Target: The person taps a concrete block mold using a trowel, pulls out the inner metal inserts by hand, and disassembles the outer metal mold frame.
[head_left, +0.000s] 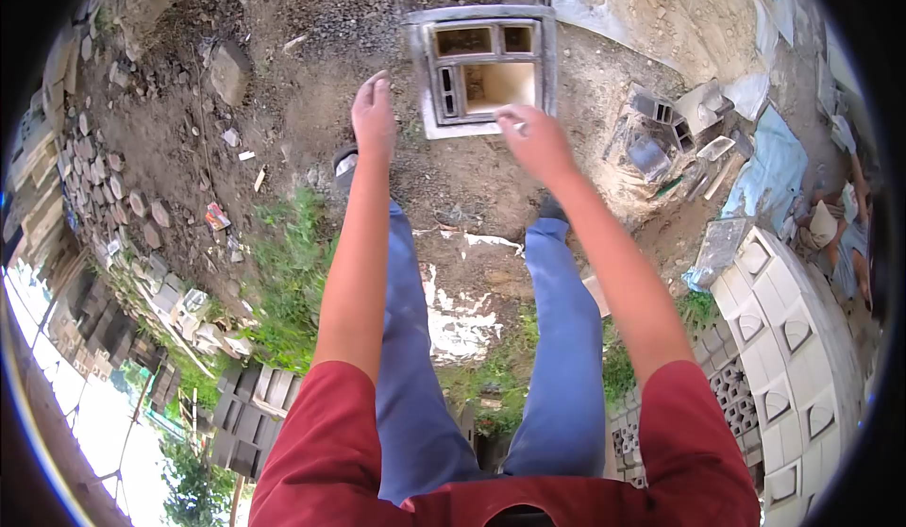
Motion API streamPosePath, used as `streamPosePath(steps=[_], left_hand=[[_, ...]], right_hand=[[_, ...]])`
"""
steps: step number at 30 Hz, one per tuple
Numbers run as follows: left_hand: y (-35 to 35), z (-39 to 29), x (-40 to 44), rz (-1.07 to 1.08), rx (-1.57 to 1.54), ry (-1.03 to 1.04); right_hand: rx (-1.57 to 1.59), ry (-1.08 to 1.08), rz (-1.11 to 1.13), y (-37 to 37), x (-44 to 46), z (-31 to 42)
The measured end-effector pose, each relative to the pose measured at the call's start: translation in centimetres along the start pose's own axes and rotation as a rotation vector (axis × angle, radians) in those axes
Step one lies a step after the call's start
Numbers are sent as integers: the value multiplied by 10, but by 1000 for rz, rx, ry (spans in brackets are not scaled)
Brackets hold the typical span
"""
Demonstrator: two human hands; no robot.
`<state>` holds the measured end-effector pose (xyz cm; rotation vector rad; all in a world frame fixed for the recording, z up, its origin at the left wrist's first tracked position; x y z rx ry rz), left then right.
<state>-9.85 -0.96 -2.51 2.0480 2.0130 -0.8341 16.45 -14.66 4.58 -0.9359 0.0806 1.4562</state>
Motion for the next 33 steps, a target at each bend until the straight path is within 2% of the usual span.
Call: streamPosePath(steps=[2,3,5,6,9,11,15,17,18,20,25,27,31,33], left_hand=[[0,-17,13,86,30,26],[3,-25,19,168,21,18],[2,-40,31,264,1,16],[0,-45,38,298,23,0],[-3,-45,57,338,-6,-17],[-1,-32,69,342,91,-38],[9,-8,70,287,75,-71],[19,3,61,271,39,-138],[24,6,57,255,-6,-153],[37,23,48,274,-134,-220],[65,56,50,255,-173,-181],[62,28,51,220,-57,-29],[92,31,71,209,-112,109],[98,30,74,180,-147,112]], right_hand=[[158,-136,-147,47,17,19],[156,-135,-155,62,22,32],[-198,-57,-233,75,30,46],[-311,-86,-277,81,36,51],[-475,-147,-337,87,49,64],[-548,-165,-327,85,57,71],[-629,-185,-265,75,72,73],[-468,-29,-52,78,83,58],[-486,-32,-38,77,88,61],[-374,75,149,87,93,48],[-473,50,161,93,91,50],[-498,63,135,87,88,58],[-602,16,137,95,82,63],[-684,-174,-49,96,83,68]])
Point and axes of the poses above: each hand's wrist, its own x-axis towards the middle knuckle, its own y-axis out of the palm, z = x × y, the point moved 9 cm from there along x, towards the middle knuckle, and after that the axes turned 5 degrees about -y, right-handed, at the moved point
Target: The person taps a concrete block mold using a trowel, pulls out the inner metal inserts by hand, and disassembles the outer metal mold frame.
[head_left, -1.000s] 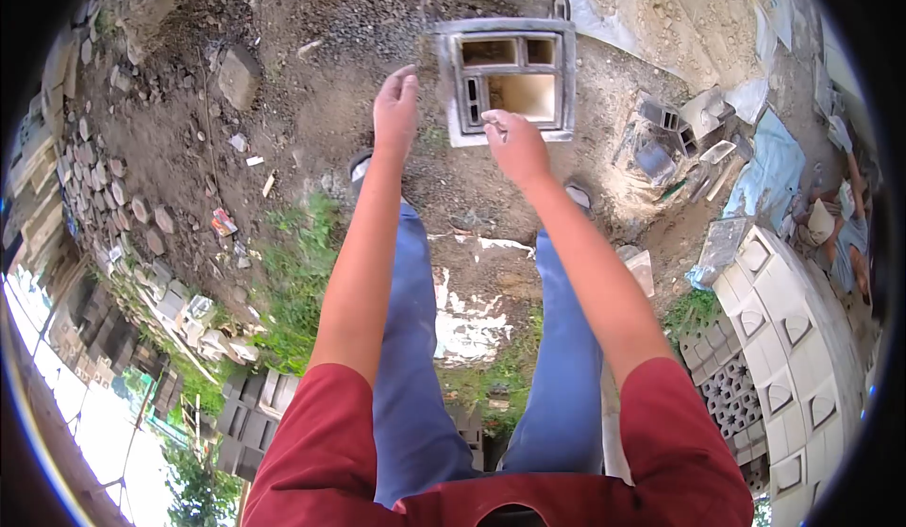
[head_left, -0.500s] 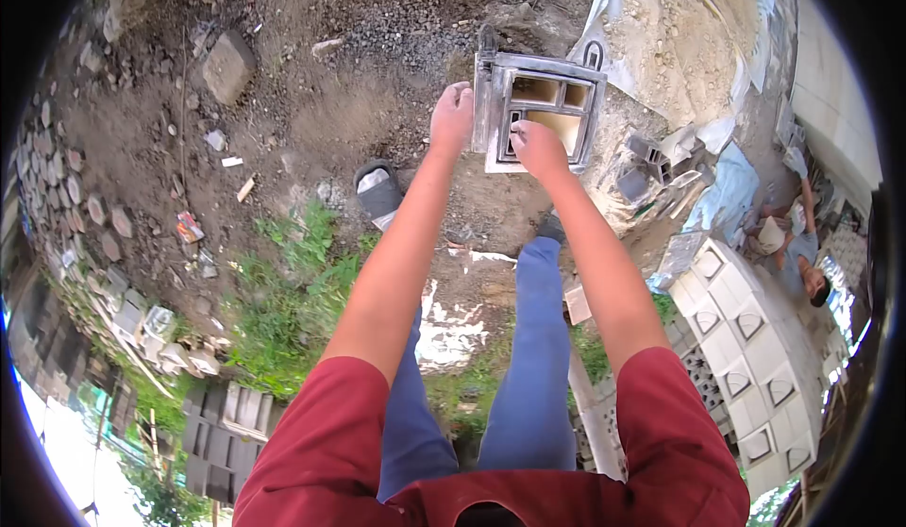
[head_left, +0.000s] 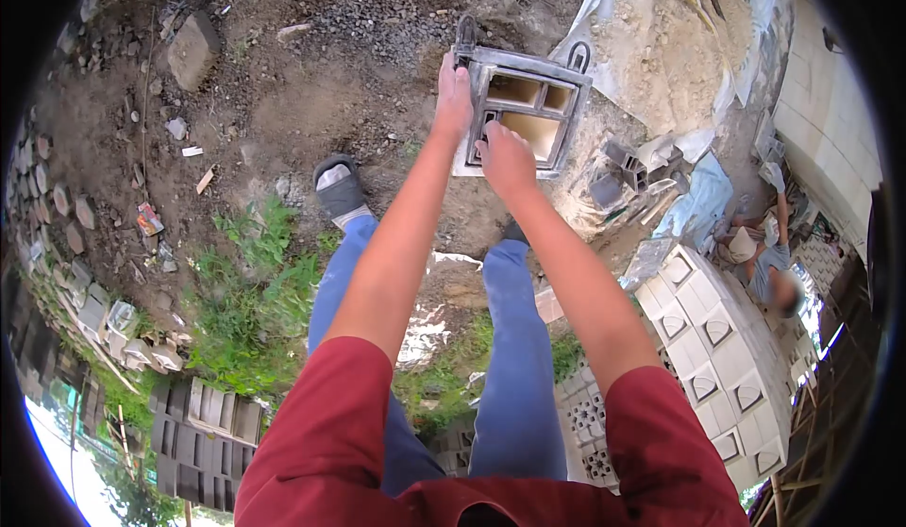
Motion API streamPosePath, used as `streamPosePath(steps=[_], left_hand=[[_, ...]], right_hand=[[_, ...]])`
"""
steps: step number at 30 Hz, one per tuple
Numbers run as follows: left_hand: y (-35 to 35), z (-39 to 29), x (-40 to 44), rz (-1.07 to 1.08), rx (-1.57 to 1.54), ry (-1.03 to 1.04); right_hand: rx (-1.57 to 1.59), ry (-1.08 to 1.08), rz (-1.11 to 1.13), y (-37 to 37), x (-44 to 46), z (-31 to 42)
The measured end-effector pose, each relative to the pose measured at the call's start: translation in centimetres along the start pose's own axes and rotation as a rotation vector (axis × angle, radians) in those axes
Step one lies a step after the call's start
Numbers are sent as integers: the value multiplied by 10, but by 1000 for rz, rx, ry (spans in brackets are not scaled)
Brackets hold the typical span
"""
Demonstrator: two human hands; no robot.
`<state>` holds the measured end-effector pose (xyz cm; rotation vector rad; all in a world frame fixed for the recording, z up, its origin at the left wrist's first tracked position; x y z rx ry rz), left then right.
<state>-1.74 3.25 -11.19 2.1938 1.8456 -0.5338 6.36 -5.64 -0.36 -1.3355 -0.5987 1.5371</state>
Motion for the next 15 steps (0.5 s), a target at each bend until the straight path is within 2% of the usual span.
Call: streamPosePath(steps=[8,15], left_hand=[[3,-8,-5,-121,-85,-71],[-1,-20,-6,-159,-57,-16]], right_hand=[[-22,-87,-64,2,0,4],[-91,-91,-74,-6,-4,9]])
Point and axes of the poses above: each hand's wrist, its own x-axis towards the middle knuckle, its own y-axis out of the palm, z = x × y, the point moved 9 cm from there along x, towards the middle knuckle, and after that the axes turned 5 degrees about -y, right-handed, at the moved point
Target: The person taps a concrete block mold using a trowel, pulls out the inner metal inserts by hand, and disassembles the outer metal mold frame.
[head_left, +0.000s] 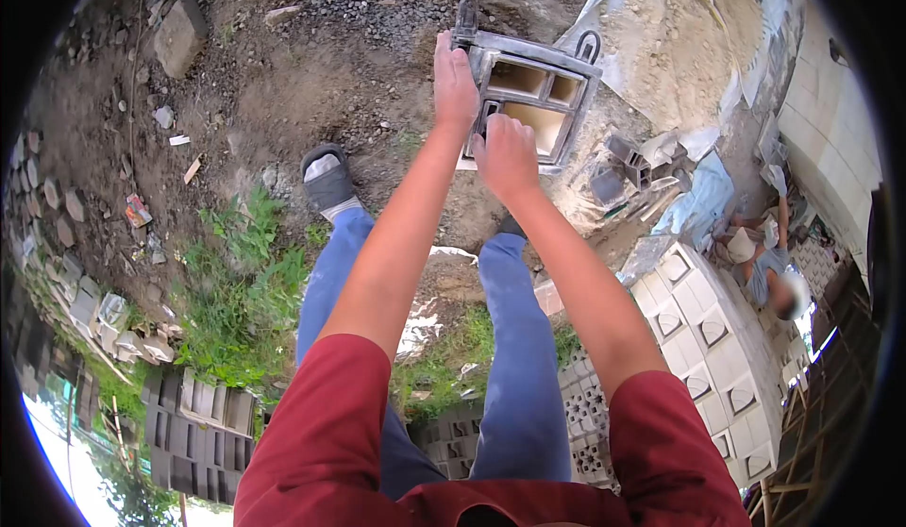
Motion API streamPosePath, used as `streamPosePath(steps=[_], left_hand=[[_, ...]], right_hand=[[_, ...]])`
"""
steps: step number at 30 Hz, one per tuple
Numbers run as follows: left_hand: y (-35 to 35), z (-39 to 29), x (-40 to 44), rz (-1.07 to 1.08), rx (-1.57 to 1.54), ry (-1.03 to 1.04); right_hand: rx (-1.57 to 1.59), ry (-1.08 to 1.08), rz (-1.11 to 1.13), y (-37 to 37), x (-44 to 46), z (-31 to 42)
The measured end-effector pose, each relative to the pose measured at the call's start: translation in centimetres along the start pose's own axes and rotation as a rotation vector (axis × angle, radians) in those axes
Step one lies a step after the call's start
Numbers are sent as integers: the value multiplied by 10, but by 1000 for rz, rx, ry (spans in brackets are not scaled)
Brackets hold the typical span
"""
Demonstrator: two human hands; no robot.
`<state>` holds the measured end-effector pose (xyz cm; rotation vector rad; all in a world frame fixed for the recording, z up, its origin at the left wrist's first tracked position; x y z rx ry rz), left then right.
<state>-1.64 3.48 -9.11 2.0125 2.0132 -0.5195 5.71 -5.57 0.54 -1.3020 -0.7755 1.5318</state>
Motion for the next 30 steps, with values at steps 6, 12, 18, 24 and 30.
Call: streamPosePath(steps=[6,12,18,24,30], left_hand=[[-5,-1,0,48,-101,-1],[-49,16,1,82,-27,-71],[-101,1,-28,93,-80,-205],[-105,11,-44,116,110,-153],[-100,10,-51,141,59,-178]], right_hand=[[-31,-11,-66,-18,-11,8],[218,217,-156,-14,-17,4],[274,384,-151,-9,-16,-2],[220,400,-163,-7,-11,-3],[255,395,-212,-12,-14,-3]])
Point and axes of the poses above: each hand's wrist, its own x-axis towards the middle knuckle, its own y-axis out of the palm, z = x × y, the point moved 9 cm from there along x, towards the middle knuckle, and after that the axes turned 5 degrees about -y, right-handed, at the moved point
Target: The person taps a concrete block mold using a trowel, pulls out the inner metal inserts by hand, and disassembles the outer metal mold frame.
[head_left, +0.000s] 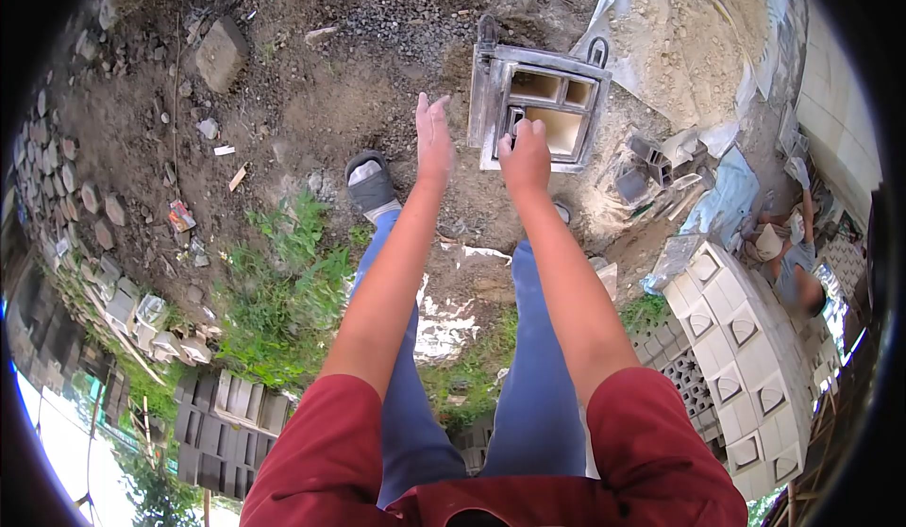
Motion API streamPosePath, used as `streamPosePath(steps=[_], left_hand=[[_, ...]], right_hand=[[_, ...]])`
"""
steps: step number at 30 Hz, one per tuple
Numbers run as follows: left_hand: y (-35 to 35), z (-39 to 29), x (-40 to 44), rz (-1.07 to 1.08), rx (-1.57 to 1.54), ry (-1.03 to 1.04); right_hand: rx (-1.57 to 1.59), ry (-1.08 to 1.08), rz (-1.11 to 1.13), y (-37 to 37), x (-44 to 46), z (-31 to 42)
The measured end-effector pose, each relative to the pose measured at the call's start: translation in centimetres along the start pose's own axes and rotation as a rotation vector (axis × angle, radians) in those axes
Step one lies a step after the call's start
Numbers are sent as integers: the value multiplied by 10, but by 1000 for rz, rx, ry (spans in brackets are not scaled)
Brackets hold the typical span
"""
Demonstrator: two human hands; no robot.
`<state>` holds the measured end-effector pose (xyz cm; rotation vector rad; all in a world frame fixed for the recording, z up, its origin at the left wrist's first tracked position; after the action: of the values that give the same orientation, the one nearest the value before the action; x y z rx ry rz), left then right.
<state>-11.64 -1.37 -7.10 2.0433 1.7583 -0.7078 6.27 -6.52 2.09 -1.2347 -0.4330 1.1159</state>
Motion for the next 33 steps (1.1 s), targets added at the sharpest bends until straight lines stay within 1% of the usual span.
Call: streamPosePath(steps=[3,6,9,12,13,15,18,19,21,23,24,26,29,33], left_hand=[[1,-1,0,-1,2,6],[2,-17,-4,4,-41,4],[4,-22,-7,42,-154,-50],[1,-19,-7,23,-141,-54],[-1,-17,-6,6,-92,-34],[-5,-12,-6,-14,-44,-14],[-8,-23,-12,-25,43,9],[-5,-19,-12,13,-73,-34],[-3,-14,-13,50,-188,-76],[-5,-8,-11,20,-70,-56],[-4,-4,-10,20,-70,-54],[-5,-14,-12,-27,82,47],[-5,-17,-16,30,53,-6],[-2,-18,-17,21,13,-17]], right_hand=[[7,-20,-20,0,-1,0],[19,-29,-39,-3,-3,0],[-2,-12,-39,-8,-3,4],[-7,-17,-55,-8,-2,4],[-7,-18,-55,-10,-2,6],[-32,22,17,-10,-2,6],[-23,-6,-6,-13,-3,7],[-23,-8,-8,-15,-3,8],[-25,6,-8,-16,-3,8],[-24,4,-10,-17,-4,8],[-23,4,-13,-18,-3,8],[-5,-6,-36,-19,-4,6],[11,-25,-64,-22,-5,6],[28,-36,-63,-30,-7,11]])
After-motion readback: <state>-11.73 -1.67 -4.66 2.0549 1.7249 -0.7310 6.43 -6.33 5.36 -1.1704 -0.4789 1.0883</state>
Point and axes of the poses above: each hand's wrist, its own x-axis towards the middle knuckle, its own y-axis out of the palm, z = x × y, the point moved 9 cm from there along x, towards the middle knuckle, and after that the axes turned 5 degrees about -y, right-handed, at the moved point
